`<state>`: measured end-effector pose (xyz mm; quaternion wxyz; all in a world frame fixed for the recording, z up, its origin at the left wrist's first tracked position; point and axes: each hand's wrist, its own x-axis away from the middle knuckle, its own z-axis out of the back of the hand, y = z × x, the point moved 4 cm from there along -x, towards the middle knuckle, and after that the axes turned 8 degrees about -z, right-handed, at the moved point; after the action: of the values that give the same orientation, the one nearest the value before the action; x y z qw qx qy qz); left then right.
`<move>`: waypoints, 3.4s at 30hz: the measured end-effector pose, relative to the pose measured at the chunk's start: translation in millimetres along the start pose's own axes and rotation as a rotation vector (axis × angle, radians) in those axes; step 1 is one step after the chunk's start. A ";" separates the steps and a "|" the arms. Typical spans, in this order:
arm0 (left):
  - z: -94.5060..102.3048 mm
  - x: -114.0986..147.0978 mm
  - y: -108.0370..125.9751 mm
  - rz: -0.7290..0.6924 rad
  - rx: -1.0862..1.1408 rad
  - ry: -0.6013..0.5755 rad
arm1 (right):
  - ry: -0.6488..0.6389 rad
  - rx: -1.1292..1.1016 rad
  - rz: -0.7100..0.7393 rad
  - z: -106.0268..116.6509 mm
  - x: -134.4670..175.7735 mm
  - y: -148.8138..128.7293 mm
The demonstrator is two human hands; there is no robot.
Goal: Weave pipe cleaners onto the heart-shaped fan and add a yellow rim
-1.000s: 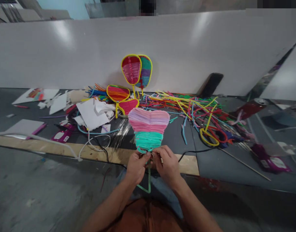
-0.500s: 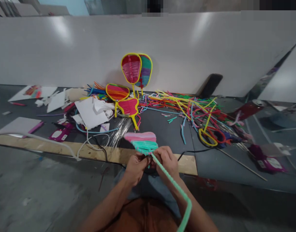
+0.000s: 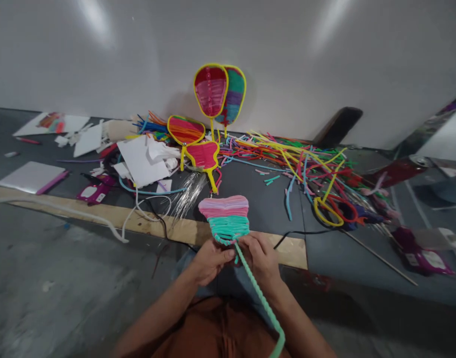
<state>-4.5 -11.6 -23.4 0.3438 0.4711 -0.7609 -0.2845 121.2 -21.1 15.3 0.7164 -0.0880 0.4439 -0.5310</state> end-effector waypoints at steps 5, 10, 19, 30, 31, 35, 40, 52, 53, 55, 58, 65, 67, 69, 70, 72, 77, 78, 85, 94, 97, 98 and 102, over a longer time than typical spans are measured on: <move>7.3 0.3 -7.7 0.034 -0.007 0.125 | -0.057 0.076 0.056 2.8 -0.6 0.9; 13.6 -0.5 -5.7 -0.006 -0.158 0.161 | -0.135 0.080 0.096 7.3 -12.1 -2.6; 17.5 0.6 -9.5 0.009 -0.416 0.117 | -0.487 0.283 0.166 -3.9 -26.5 7.2; 14.0 4.9 -10.3 0.053 -0.292 0.226 | -0.552 0.071 0.124 -1.8 -35.9 9.8; 13.7 3.2 -8.6 0.015 -0.309 0.213 | -0.480 0.024 0.052 3.3 -36.5 14.4; 12.6 -3.6 9.0 -0.098 -0.471 0.121 | -0.209 -0.101 -0.246 23.0 -32.6 32.7; 3.0 -10.7 41.4 -0.165 -0.801 -0.045 | -0.176 -0.095 -0.101 23.6 -29.0 16.7; -9.5 -9.3 40.5 -0.147 -1.061 -0.196 | -0.349 0.393 0.172 24.6 -32.0 -9.0; -10.7 -9.2 40.9 -0.147 -1.059 -0.202 | -0.348 0.402 0.181 23.9 -31.6 -8.9; -12.6 -9.1 41.6 -0.140 -1.067 -0.206 | -0.325 0.403 0.182 22.5 -31.1 -7.8; -12.9 -8.9 42.1 -0.137 -1.067 -0.167 | -0.279 0.321 0.131 21.6 -30.4 -2.9; -1.5 -8.7 38.4 -0.134 -0.850 -0.009 | -0.129 -0.484 -0.605 20.9 -11.3 38.1; -0.5 -9.0 37.0 -0.129 -0.804 -0.011 | -0.223 -0.782 -0.828 7.7 1.1 42.5; -2.5 -9.6 36.0 -0.133 -0.781 -0.037 | -0.344 -1.020 -0.917 -4.8 8.7 37.7; -4.3 -9.9 35.7 -0.139 -0.766 -0.057 | -0.368 -1.097 -0.931 -8.4 10.2 34.5; -8.0 -10.2 34.9 -0.155 -0.725 -0.085 | -0.362 -1.169 -0.937 -10.9 9.4 29.4; -9.4 -8.4 32.3 -0.186 -0.716 -0.013 | -0.367 -1.122 -0.909 -7.7 3.4 22.0; -9.6 -8.0 31.8 -0.193 -0.725 0.000 | -0.357 -1.130 -0.918 -8.0 3.7 22.1; -15.3 -7.2 28.1 -0.160 -0.768 -0.095 | -0.293 -1.291 -1.090 -22.6 17.2 30.4; 3.3 -5.3 23.0 0.060 -0.571 -0.172 | -0.187 -1.394 -1.197 -22.4 19.5 29.0; 7.3 -6.3 19.0 0.076 -0.496 -0.184 | -0.200 -1.399 -1.202 -23.9 20.5 26.8; 7.7 -6.9 18.1 0.068 -0.484 -0.176 | -0.203 -1.396 -1.205 -24.6 21.4 26.6; 4.7 -9.3 17.5 0.009 -0.510 -0.162 | -0.222 -1.358 -1.217 -26.5 26.5 27.7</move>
<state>-14.3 4.3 -15.3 0.3904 0.3416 -0.6917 -0.5024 121.8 -22.5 -31.3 0.1461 -0.7591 0.4661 -0.4303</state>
